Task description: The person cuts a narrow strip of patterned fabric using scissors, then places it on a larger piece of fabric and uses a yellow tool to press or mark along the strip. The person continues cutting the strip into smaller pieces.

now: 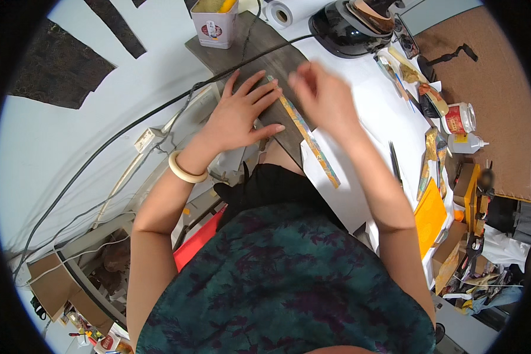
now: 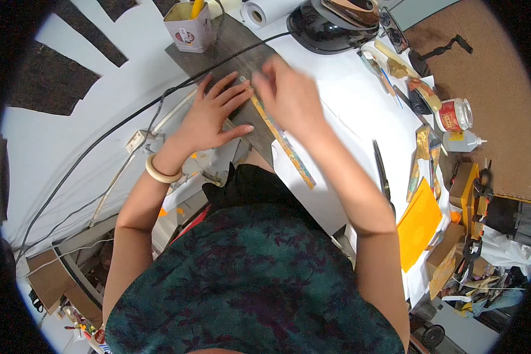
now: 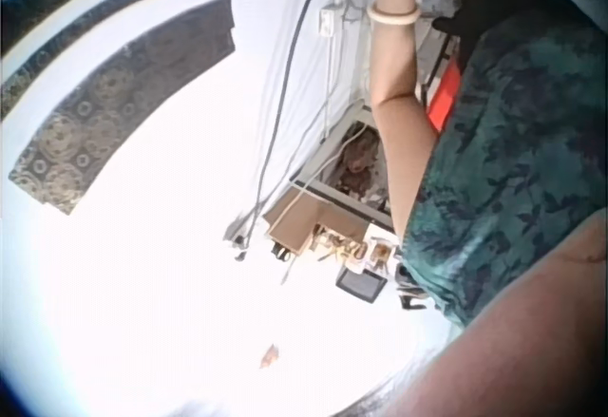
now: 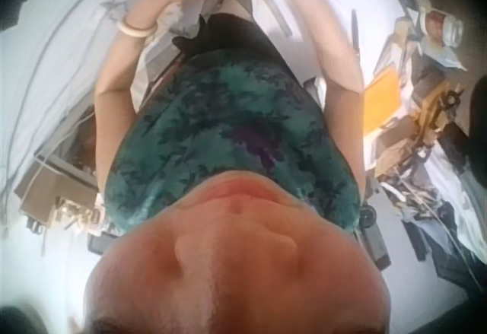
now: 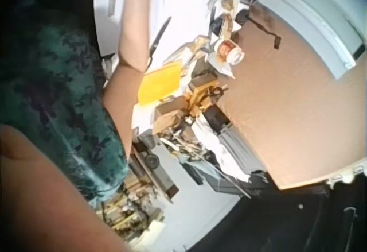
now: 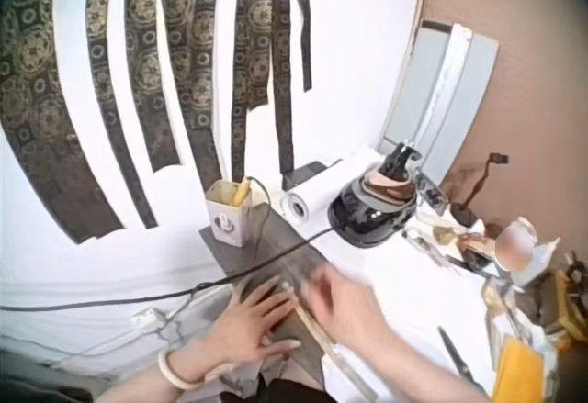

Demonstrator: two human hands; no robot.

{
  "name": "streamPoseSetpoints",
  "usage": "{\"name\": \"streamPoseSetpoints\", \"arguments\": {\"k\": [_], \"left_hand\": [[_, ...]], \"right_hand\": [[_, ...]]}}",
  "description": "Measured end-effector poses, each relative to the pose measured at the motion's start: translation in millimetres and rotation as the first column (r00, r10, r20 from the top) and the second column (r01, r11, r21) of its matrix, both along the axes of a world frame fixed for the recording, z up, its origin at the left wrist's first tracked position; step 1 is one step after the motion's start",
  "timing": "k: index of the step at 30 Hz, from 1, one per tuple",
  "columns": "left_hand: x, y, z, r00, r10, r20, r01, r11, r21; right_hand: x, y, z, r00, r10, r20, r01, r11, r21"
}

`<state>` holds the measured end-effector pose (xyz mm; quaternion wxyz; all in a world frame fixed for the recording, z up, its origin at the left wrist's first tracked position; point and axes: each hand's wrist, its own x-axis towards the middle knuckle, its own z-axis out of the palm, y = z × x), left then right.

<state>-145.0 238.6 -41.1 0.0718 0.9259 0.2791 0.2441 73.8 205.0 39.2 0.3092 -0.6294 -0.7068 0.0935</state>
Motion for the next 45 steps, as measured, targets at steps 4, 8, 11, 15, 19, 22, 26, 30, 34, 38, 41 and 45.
{"name": "streamPoseSetpoints", "arguments": {"k": [4,8,11,15,19,22,26,30,34,38,41,45], "left_hand": [[-2.1,-0.1,0.1,1.0,0.019,-0.018,-0.019,1.0,-0.017],[-0.2,1.7,3.7,1.0,-0.001,-0.021,0.001,1.0,0.004],[1.6,6.4,1.2,0.999,-0.029,-0.019,0.03,0.999,0.034],[6.0,7.1,5.3,0.997,-0.072,-0.04,0.075,0.995,0.069],[6.0,5.4,7.5,0.992,-0.104,-0.078,0.104,0.995,-0.002],[5.3,4.6,7.4,0.99,-0.106,-0.088,0.105,0.994,-0.017],[4.9,5.6,8.7,0.988,-0.105,-0.116,0.103,0.994,-0.024],[4.7,7.0,4.1,0.99,-0.099,-0.104,0.098,0.995,-0.01],[3.1,4.5,9.0,0.986,-0.105,-0.129,0.103,0.994,-0.024],[-1.5,4.5,21.4,0.972,-0.141,-0.189,0.129,0.989,-0.074],[-3.0,3.7,24.3,0.96,-0.17,-0.224,0.153,0.984,-0.093],[-2.3,3.7,26.0,0.952,-0.183,-0.244,0.162,0.982,-0.101]], "right_hand": [[-3.8,-43.4,-37.6,0.993,-0.088,-0.081,0.066,0.967,-0.246],[-4.2,-53.0,-54.0,0.99,-0.047,-0.134,0.033,0.993,-0.11],[-1.6,-57.1,-61.4,0.997,0.06,-0.044,-0.06,0.998,-0.002],[1.9,-59.2,-63.5,0.972,0.164,0.168,-0.174,0.983,0.051],[3.2,-59.0,-53.9,0.914,0.24,0.326,-0.259,0.966,0.014],[2.7,-60.1,-49.7,0.878,0.267,0.397,-0.294,0.956,0.009],[5.9,-62.6,-49.0,0.873,0.277,0.403,-0.304,0.953,0.003],[7.6,-64.1,-54.8,0.904,0.251,0.346,-0.266,0.964,-0.005],[11.3,-66.2,-56.0,0.925,0.253,0.284,-0.256,0.966,-0.025],[13.3,-71.5,-54.8,0.939,0.237,0.25,-0.237,0.971,-0.033],[12.7,-75.0,-57.2,0.957,0.191,0.216,-0.199,0.98,0.016],[14.8,-80.0,-54.6,0.971,0.167,0.173,-0.17,0.986,-0.001]]}}
